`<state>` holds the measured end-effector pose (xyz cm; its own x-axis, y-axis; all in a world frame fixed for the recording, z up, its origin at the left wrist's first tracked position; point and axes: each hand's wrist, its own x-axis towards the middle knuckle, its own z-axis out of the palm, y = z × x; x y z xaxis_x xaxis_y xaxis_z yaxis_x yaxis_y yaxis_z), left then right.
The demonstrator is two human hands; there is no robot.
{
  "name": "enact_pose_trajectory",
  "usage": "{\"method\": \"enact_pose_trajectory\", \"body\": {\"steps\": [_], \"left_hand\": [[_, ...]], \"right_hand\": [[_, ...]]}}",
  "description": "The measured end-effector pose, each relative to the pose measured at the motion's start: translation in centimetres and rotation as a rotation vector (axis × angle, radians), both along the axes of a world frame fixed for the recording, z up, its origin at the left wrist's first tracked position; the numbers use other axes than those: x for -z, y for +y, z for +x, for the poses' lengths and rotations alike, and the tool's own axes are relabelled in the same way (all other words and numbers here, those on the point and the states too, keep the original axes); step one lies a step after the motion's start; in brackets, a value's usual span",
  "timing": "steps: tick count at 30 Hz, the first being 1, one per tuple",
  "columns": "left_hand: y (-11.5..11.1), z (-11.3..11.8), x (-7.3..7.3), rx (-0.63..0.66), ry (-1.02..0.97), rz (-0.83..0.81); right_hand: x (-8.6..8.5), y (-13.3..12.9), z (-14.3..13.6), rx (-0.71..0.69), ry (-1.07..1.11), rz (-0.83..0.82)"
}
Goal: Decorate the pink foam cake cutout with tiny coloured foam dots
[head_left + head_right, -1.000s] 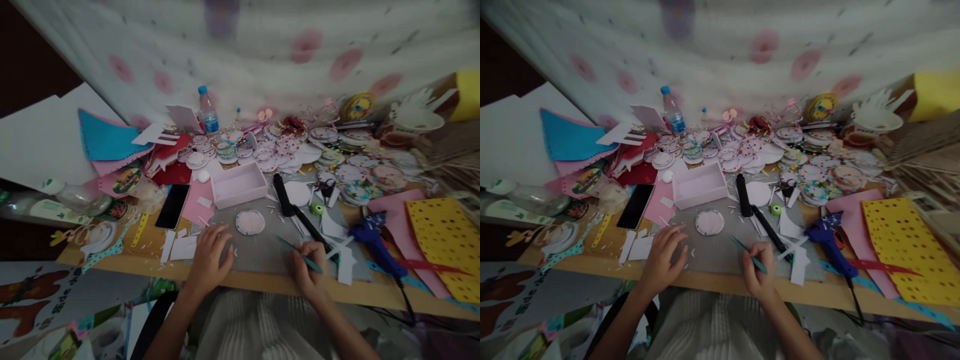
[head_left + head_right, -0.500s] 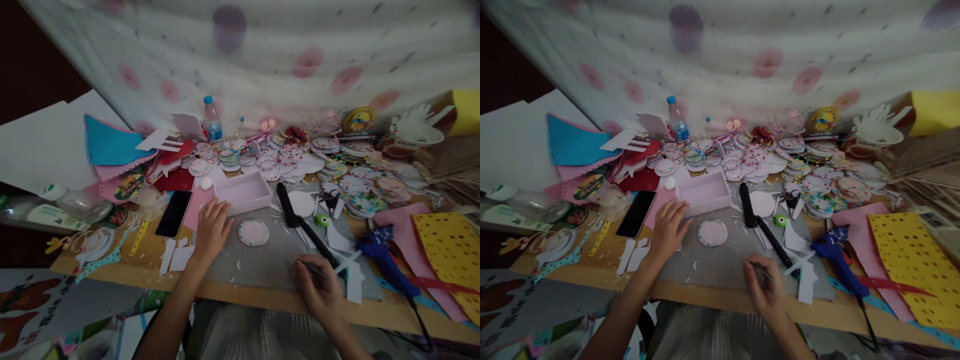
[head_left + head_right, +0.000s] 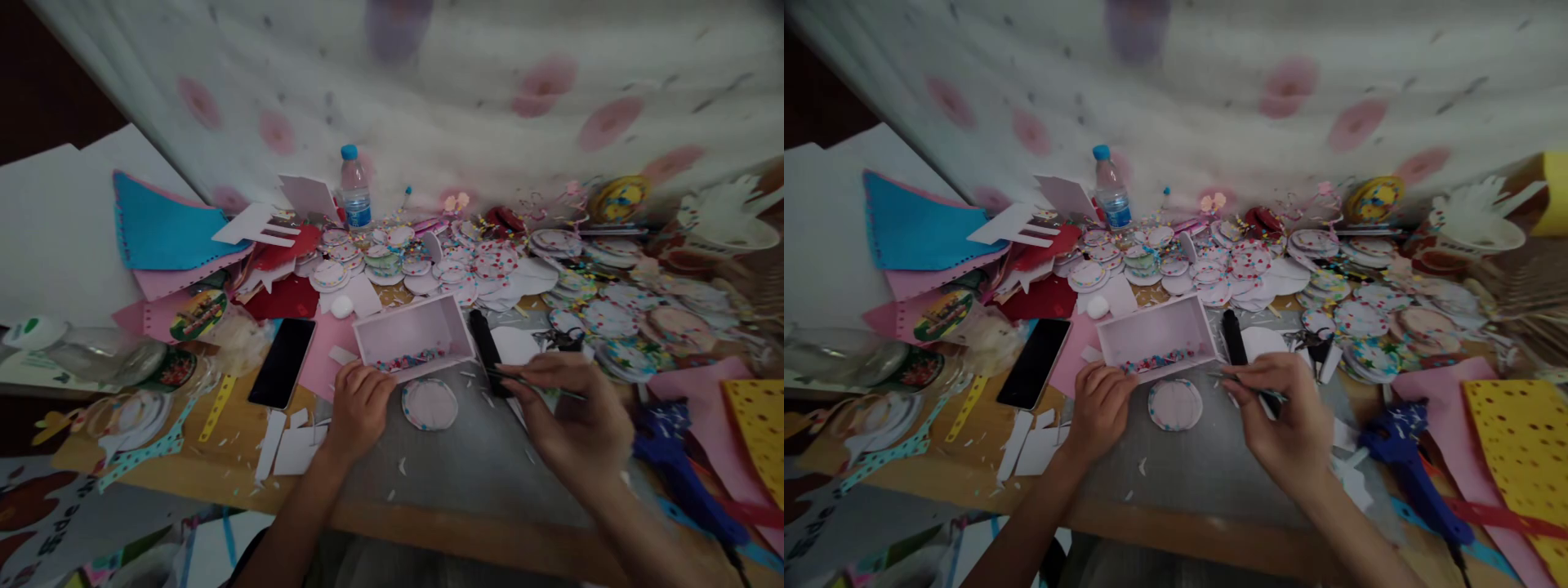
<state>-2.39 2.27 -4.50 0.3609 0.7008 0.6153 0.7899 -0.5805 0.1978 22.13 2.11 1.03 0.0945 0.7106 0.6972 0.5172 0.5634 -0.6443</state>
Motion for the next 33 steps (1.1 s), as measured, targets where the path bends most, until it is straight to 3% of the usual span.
{"method": "enact_pose_trajectory", "body": {"steps": [5,9,22,33], "left_hand": [[0.1,0.1,-0.1,0.010,-0.033,-0.007],[0.0,0.0,0.0,0.020,-0.036,-0.022],[0.1,0.0,0.2,0.035,-0.053,-0.024],[0.2,0.1,-0.1,0.040,-0.070,-0.052]], "right_hand": [[1.7,3.6,-2.1,-0.067,-0.343,-0.029],[2.5,5.0,-2.9,-0.117,-0.510,-0.095],[1.6,6.4,-3.9,-0.318,-0.608,-0.150],[1.5,6.3,-4.0,-0.306,-0.660,-0.151]]}}
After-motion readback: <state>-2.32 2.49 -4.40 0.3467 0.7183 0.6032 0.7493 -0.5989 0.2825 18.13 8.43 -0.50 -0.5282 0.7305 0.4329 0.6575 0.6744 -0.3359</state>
